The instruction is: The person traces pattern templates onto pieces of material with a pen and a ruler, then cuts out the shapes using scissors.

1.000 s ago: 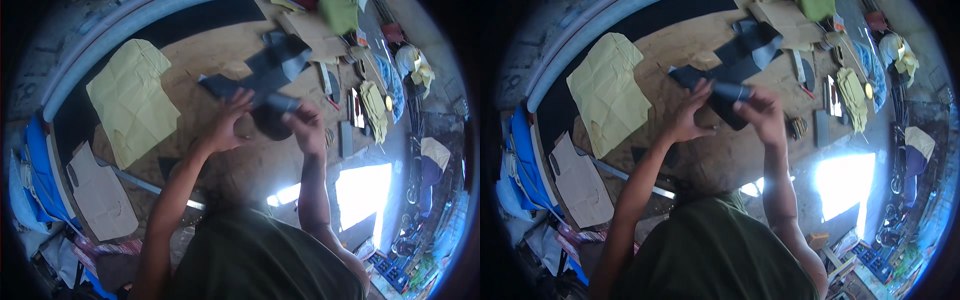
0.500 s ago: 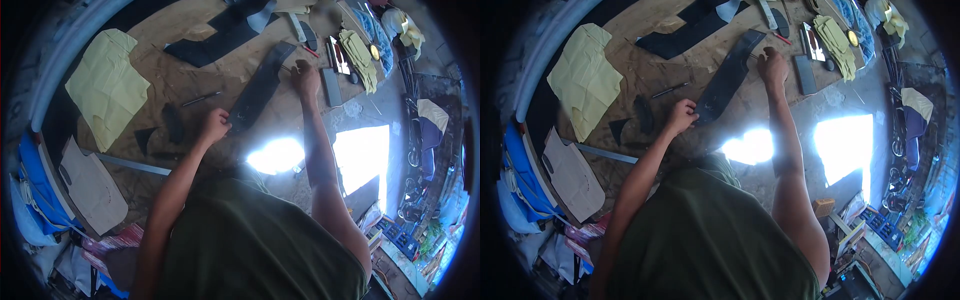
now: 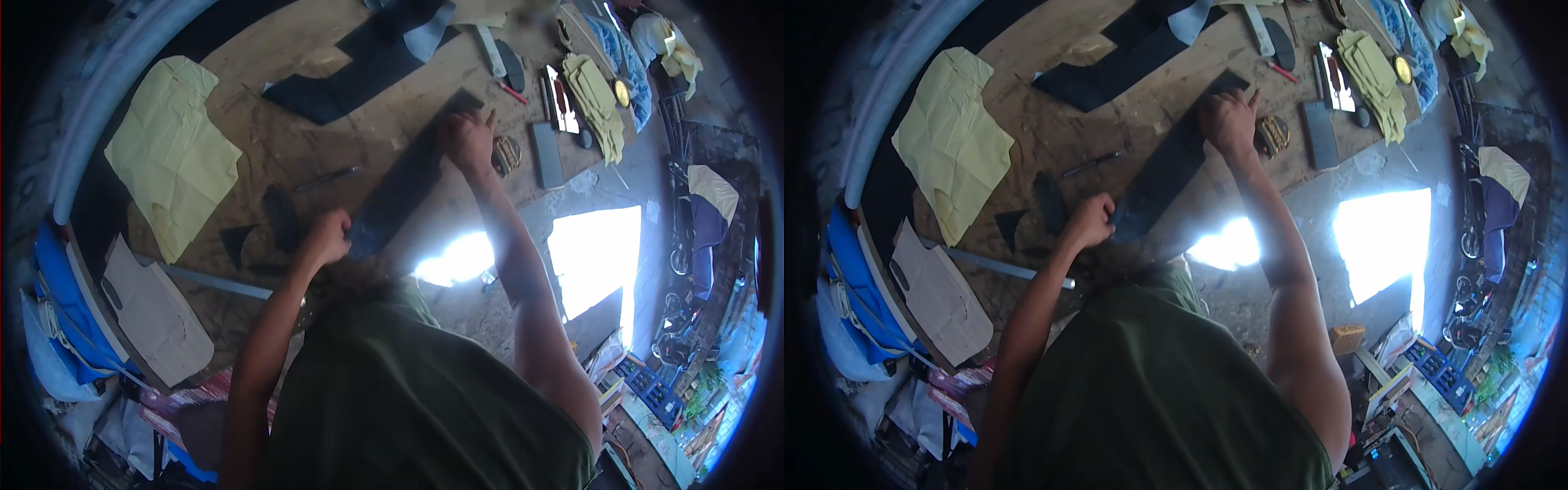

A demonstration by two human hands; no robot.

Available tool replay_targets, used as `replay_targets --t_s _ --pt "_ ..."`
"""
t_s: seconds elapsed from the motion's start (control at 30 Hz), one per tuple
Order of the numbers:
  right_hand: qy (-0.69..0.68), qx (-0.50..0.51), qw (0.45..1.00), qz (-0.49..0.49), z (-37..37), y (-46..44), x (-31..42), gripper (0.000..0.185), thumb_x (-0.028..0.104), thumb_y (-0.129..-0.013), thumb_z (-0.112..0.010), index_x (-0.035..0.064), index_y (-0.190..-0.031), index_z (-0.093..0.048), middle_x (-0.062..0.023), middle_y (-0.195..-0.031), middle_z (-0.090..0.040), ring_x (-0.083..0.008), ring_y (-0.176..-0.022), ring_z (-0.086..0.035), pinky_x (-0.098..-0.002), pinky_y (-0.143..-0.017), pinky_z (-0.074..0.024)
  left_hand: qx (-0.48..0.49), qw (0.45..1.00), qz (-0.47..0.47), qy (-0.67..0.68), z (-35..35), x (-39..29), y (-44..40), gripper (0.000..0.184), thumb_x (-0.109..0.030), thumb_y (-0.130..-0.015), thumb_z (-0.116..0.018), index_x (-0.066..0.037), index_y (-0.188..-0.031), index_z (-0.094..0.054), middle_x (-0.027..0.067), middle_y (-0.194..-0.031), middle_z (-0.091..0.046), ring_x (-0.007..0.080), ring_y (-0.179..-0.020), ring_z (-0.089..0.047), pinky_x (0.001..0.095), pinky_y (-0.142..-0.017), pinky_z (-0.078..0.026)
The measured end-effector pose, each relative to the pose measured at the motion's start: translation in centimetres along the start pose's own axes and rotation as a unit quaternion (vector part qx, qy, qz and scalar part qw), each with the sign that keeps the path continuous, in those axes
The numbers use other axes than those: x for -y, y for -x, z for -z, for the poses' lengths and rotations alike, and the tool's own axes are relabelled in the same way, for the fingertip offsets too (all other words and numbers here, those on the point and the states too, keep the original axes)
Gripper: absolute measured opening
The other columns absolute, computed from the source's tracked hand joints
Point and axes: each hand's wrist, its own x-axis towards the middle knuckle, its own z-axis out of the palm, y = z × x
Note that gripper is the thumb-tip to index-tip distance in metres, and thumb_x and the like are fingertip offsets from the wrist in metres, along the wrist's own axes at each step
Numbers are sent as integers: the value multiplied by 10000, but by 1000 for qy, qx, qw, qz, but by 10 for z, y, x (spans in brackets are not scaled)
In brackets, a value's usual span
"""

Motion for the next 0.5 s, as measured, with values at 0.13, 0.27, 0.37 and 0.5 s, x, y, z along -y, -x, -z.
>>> replay_targets --t_s 0.13,0.27,0.37,0.5 --pt "-115 0 990 -87 -9 -50 -4 145 187 -871 -708 93 -958 -776 -87 -960 -761 -305 -932 -717 -430 -903 -566 50 994 -1 -97 19 -2 6 246 -37 -750 -791 -16 -973 -689 134 -782 -695 319 -671 -653 424 -658 -547" --pt "-321 3 924 -205 -18 -122 6 159 182 -891 -713 45 -954 -762 -109 -909 -749 -281 -845 -719 -361 -733 -571 123 940 88 -307 68 -51 1 270 -198 -791 -818 -10 -942 -697 161 -836 -710 341 -718 -678 437 -703 -565" --pt "-590 28 706 -390 -59 -183 2 267 209 -854 -758 0 -1017 -728 -140 -881 -730 -282 -823 -713 -366 -713 -556 23 983 110 -148 119 -77 -47 257 -198 -823 -801 -9 -960 -693 165 -860 -711 323 -739 -686 430 -707 -564" --pt "-391 1 823 -412 -75 -217 29 313 216 -824 -785 -8 -1018 -686 -155 -863 -709 -274 -782 -705 -365 -674 -547 -294 949 -110 -33 161 -84 -159 154 -109 -902 -704 -7 -1018 -696 140 -890 -740 295 -751 -695 425 -705 -562"
